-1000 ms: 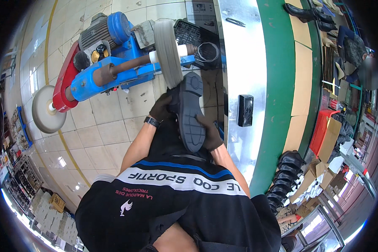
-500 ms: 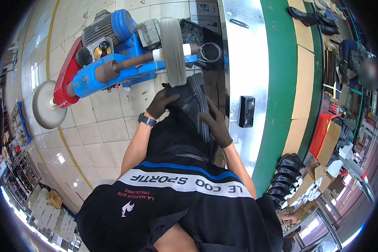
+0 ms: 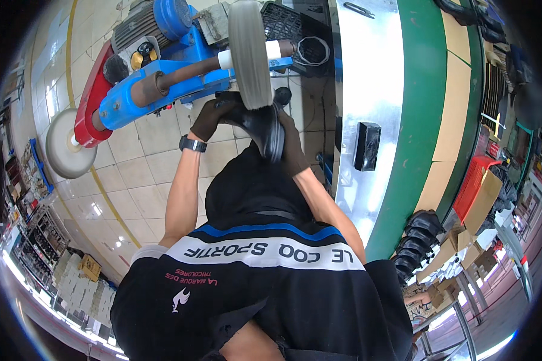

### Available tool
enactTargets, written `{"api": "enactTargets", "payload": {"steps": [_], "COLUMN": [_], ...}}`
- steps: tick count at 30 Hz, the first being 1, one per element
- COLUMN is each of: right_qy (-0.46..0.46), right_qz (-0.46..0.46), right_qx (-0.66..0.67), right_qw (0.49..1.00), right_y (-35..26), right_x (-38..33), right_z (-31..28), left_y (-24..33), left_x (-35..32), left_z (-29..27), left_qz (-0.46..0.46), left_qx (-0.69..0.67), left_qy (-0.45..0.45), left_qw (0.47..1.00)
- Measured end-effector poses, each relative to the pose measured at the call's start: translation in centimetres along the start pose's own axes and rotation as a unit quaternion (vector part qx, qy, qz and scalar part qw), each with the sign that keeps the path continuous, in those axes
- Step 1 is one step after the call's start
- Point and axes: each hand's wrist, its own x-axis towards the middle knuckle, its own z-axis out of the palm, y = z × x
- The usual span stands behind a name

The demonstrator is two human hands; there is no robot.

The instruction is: Polishing and finishing leather boots using a rotating buffing machine.

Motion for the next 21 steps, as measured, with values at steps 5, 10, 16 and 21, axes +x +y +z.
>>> {"api": "enactTargets", "payload": {"steps": [5,10,16,21], "right_qy": [-0.033,-0.052,-0.037,0.011], "right_qz": [-0.008,0.079,-0.024,0.215], "right_qx": [0.029,0.100,-0.122,0.238], "right_qw": [0.999,0.990,0.992,0.947], "right_y": [0.7,1.3,2.6,0.7], "right_x": [3.6,6.2,9.2,10.9], "right_z": [0.4,-0.1,-3.1,-3.7], "left_y": [-0.2,-2.4,-3.7,-3.8], "left_x": [2.6,4.7,8.6,9.3], "left_z": [-1.5,-5.1,-5.4,-5.6], "left_qz": [0.086,0.092,0.063,0.043], "left_qx": [0.118,0.340,0.382,0.368], "left_qy": [0.003,-0.092,-0.135,-0.088], "left_qw": [0.989,0.931,0.912,0.924]}}
